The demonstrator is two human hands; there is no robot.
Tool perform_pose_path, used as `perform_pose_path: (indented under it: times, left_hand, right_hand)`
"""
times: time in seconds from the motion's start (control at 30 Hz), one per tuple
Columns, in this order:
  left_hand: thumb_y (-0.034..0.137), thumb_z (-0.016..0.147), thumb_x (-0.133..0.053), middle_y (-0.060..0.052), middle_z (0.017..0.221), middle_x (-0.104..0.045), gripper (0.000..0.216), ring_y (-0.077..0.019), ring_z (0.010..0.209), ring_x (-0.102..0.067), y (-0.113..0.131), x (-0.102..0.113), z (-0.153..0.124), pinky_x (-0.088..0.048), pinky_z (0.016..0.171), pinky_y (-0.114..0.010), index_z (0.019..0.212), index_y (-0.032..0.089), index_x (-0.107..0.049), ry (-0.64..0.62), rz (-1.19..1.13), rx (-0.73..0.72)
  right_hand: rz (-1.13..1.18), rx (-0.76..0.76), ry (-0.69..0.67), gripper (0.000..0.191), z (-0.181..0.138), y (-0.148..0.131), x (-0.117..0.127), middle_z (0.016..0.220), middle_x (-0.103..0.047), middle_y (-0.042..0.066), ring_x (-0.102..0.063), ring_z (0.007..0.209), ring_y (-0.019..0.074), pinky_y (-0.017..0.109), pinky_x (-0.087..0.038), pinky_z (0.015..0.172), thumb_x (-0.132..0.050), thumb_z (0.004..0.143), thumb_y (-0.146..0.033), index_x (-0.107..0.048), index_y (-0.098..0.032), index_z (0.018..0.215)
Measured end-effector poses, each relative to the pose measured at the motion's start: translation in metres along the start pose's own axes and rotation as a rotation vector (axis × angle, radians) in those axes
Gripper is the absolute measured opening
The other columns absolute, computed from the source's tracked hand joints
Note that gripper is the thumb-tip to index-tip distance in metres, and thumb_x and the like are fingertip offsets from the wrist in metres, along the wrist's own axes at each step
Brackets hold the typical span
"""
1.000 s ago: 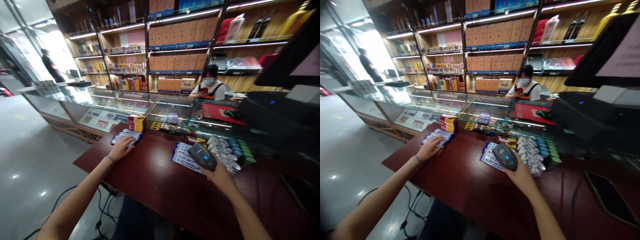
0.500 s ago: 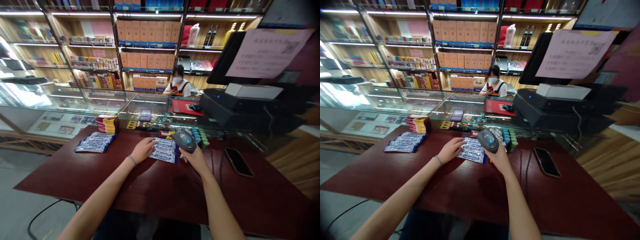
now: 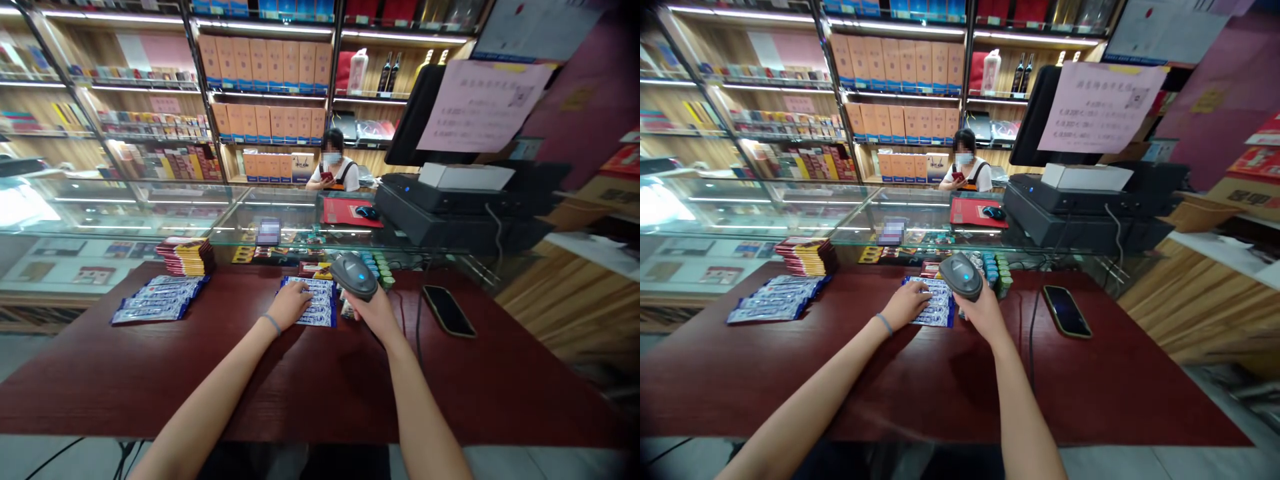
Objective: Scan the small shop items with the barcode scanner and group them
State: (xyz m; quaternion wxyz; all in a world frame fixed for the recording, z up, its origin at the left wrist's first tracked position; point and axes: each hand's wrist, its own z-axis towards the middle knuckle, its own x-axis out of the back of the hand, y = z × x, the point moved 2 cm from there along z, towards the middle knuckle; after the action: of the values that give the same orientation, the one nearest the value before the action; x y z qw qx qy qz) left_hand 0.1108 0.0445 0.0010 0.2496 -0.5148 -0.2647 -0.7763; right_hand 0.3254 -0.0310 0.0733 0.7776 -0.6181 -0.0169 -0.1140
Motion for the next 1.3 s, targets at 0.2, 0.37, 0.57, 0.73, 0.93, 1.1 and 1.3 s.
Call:
perform_pose_path:
  times: [0.2,0.37,0.57,0.73,0.93,1.1,1.3]
  left_hand:
    - [0.027,0.1,-0.052,-0.012,0.12,-0.068,0.025,-0.0263,0.111,-0.061,0.003,0.0,-0.004,-0.051,0.098,-0.044,0.109,0.02,-0.075,0.14,-0.046,-0.023]
    - [0.029,0.102,-0.047,-0.013,0.128,-0.066,0.029,-0.0246,0.121,-0.06,0.004,0.028,-0.016,-0.049,0.106,-0.045,0.115,0.021,-0.071,0.626,-0.306,0.098]
    - [0.055,0.099,-0.048,-0.01,0.104,-0.074,0.041,-0.0221,0.089,-0.074,-0.011,0.05,-0.028,-0.061,0.077,-0.035,0.114,0.021,-0.066,0.829,-1.068,0.604]
    - [0.047,0.096,-0.059,-0.012,0.103,-0.074,0.036,-0.0197,0.075,-0.073,-0.027,0.055,-0.043,-0.062,0.062,-0.032,0.11,0.015,-0.064,0.473,-1.616,0.874]
    - [0.028,0.09,-0.071,-0.018,0.129,-0.068,0.038,-0.0232,0.095,-0.075,-0.052,0.061,-0.071,-0.063,0.073,-0.03,0.125,0.015,-0.065,0.076,-1.793,0.72]
    - [0.025,0.089,-0.072,-0.022,0.134,-0.065,0.046,-0.0269,0.099,-0.075,-0.069,0.06,-0.083,-0.062,0.075,-0.031,0.133,0.015,-0.062,-0.025,-1.799,0.671]
    - [0.025,0.089,-0.073,-0.021,0.135,-0.064,0.046,-0.0271,0.098,-0.075,-0.071,0.063,-0.085,-0.062,0.075,-0.031,0.132,0.016,-0.062,-0.007,-1.799,0.687]
  right_hand:
    - [-0.013,0.001,-0.021,0.057,0.0,-0.001,0.0,0.065,-0.064,-0.003,-0.046,0.039,0.0111,0.026,-0.041,0.039,-0.076,0.079,-0.045,-0.057,-0.019,0.125]
    - [-0.034,0.022,-0.012,0.057,0.0,0.0,-0.002,0.068,-0.066,-0.001,-0.048,0.041,0.013,0.028,-0.043,0.042,-0.074,0.08,-0.05,-0.058,-0.021,0.126]
    - [-0.11,0.067,-0.021,0.054,0.001,0.006,-0.007,0.075,-0.072,0.002,-0.062,0.056,0.0195,0.029,-0.05,0.048,-0.074,0.079,-0.049,-0.061,-0.023,0.124]
    - [-0.143,0.069,-0.051,0.054,-0.003,0.01,-0.018,0.083,-0.074,0.004,-0.065,0.058,0.0199,0.03,-0.052,0.049,-0.074,0.079,-0.041,-0.057,-0.022,0.127]
    - [-0.222,0.094,-0.055,0.053,-0.005,0.012,-0.033,0.105,-0.074,0.006,-0.071,0.097,0.0265,0.036,-0.056,0.081,-0.073,0.076,-0.032,-0.053,-0.024,0.125]
    - [-0.298,0.05,-0.277,0.065,-0.012,0.013,-0.048,0.106,-0.074,0.004,-0.072,0.1,0.0265,0.037,-0.054,0.087,-0.074,0.076,-0.027,-0.046,-0.028,0.135]
    - [-0.378,0.101,-0.379,0.062,-0.018,0.014,-0.055,0.103,-0.075,0.006,-0.073,0.096,0.0296,0.039,-0.054,0.085,-0.072,0.078,-0.028,-0.047,-0.027,0.135]
